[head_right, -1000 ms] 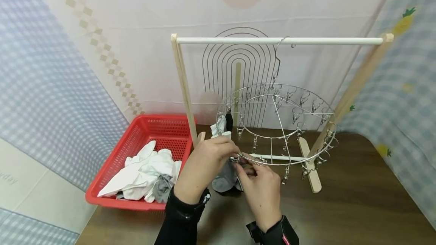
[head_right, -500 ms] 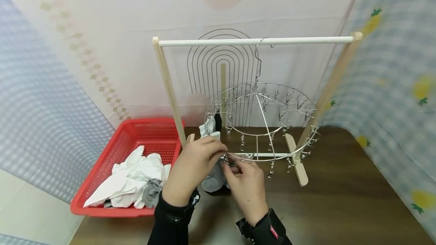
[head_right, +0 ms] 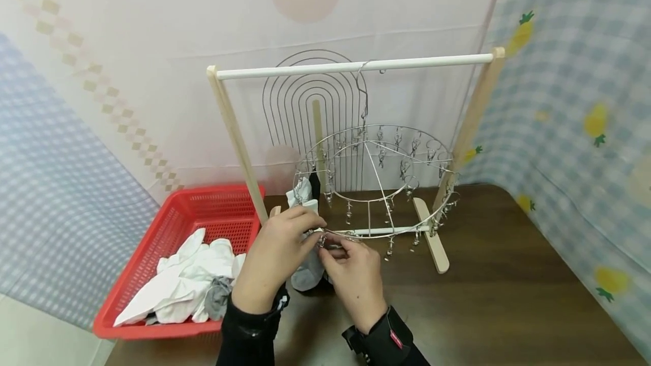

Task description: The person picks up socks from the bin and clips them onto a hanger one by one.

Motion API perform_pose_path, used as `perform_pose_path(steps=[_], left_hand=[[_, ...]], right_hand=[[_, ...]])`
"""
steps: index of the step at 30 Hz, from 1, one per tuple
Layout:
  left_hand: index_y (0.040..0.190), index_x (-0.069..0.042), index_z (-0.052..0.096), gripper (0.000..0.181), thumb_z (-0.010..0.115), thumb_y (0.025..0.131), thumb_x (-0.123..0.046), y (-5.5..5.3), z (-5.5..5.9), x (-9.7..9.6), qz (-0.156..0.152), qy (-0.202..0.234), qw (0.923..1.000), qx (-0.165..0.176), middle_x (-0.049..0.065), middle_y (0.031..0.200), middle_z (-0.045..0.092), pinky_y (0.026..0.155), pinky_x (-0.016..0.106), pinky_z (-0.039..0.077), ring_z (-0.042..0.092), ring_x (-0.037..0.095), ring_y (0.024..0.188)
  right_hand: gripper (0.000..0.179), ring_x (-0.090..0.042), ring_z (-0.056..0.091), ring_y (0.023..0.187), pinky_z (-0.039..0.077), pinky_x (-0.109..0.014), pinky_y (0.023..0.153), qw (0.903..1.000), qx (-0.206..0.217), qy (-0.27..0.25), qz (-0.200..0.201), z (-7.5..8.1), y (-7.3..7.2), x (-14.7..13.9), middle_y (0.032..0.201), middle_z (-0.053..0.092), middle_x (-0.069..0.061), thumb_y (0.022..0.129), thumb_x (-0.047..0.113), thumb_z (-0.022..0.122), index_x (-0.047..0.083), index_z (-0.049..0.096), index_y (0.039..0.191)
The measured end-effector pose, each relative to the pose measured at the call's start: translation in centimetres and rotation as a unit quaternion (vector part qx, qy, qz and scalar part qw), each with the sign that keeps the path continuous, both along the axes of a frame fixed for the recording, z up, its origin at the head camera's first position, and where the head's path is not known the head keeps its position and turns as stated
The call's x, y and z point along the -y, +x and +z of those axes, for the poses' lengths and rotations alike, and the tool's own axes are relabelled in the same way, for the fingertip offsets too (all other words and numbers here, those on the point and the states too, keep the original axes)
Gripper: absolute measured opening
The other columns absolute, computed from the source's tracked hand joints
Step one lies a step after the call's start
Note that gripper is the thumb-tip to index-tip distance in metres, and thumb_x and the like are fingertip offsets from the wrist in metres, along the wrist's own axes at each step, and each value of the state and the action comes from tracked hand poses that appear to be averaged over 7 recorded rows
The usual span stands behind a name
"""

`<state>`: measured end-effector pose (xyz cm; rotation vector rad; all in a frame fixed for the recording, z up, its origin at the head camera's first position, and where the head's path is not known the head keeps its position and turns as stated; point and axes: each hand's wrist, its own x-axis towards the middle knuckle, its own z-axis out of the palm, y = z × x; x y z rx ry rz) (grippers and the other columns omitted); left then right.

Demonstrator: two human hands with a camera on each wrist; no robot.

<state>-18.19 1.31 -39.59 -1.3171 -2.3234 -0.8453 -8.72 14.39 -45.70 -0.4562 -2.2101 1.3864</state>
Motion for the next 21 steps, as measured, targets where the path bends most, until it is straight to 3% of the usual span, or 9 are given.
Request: perform_pose_path(steps=[8,12,15,17,19,21], left_hand=[[0.105,-0.015,0.086,0.015,0.091,0.094,-0.006,0.0,0.0,0.1,-0.001,0.000,1.0000,0.002,-0.001,0.103,0.082,0.082,0.034,0.067,0.081,0.017,0.093],[0.118,-0.013,0.084,0.024,0.083,0.099,0.002,0.1,0.2,0.8,-0.009,0.002,0.9999,-0.005,0.003,0.119,0.082,0.085,0.034,0.068,0.082,0.020,0.104],[0.119,-0.013,0.082,0.028,0.079,0.098,0.006,-0.5,1.2,2.6,-0.008,-0.007,0.9996,-0.026,0.004,0.122,0.079,0.081,0.033,0.068,0.082,0.022,0.103],[0.111,-0.014,0.083,0.027,0.078,0.096,0.008,-1.5,2.1,4.6,0.001,-0.046,0.9985,-0.029,0.003,0.115,0.079,0.077,0.035,0.067,0.081,0.024,0.098],[0.108,-0.015,0.085,0.029,0.079,0.092,0.008,-3.1,2.7,6.9,0.016,-0.123,0.9923,0.001,0.001,0.109,0.080,0.078,0.038,0.066,0.080,0.024,0.098],[0.106,-0.016,0.087,0.030,0.080,0.090,0.008,-4.9,2.5,8.9,0.025,-0.220,0.9733,0.060,0.000,0.107,0.081,0.082,0.039,0.066,0.079,0.023,0.101]], right_hand=[[0.030,-0.007,0.081,0.082,0.065,-0.023,0.075,0.9961,0.010,-0.084,0.027,0.4,0.2,-0.3,0.113,0.088,-0.015,0.100,0.003,0.083,0.003,0.082,0.130],[0.022,-0.016,0.084,0.082,0.065,-0.024,0.073,0.9970,0.009,-0.069,0.034,0.3,0.3,-0.5,0.105,0.088,-0.014,0.100,0.003,0.084,0.003,0.085,0.122],[0.016,-0.015,0.082,0.077,0.066,-0.027,0.068,0.9984,-0.002,-0.047,0.032,0.8,0.2,-0.9,0.096,0.087,-0.013,0.099,0.002,0.085,0.001,0.085,0.115],[0.016,-0.009,0.079,0.073,0.066,-0.028,0.065,0.9990,-0.015,-0.036,0.025,1.2,0.3,-1.4,0.093,0.087,-0.014,0.098,0.000,0.085,0.000,0.086,0.114],[0.017,-0.004,0.075,0.070,0.066,-0.029,0.064,0.9991,-0.028,-0.025,0.018,1.7,0.3,-1.8,0.091,0.086,-0.015,0.098,-0.003,0.084,-0.001,0.086,0.114],[0.017,-0.002,0.072,0.068,0.065,-0.030,0.063,0.9992,-0.037,-0.012,0.010,1.9,0.4,-2.2,0.089,0.085,-0.015,0.097,-0.004,0.083,-0.002,0.085,0.114]])
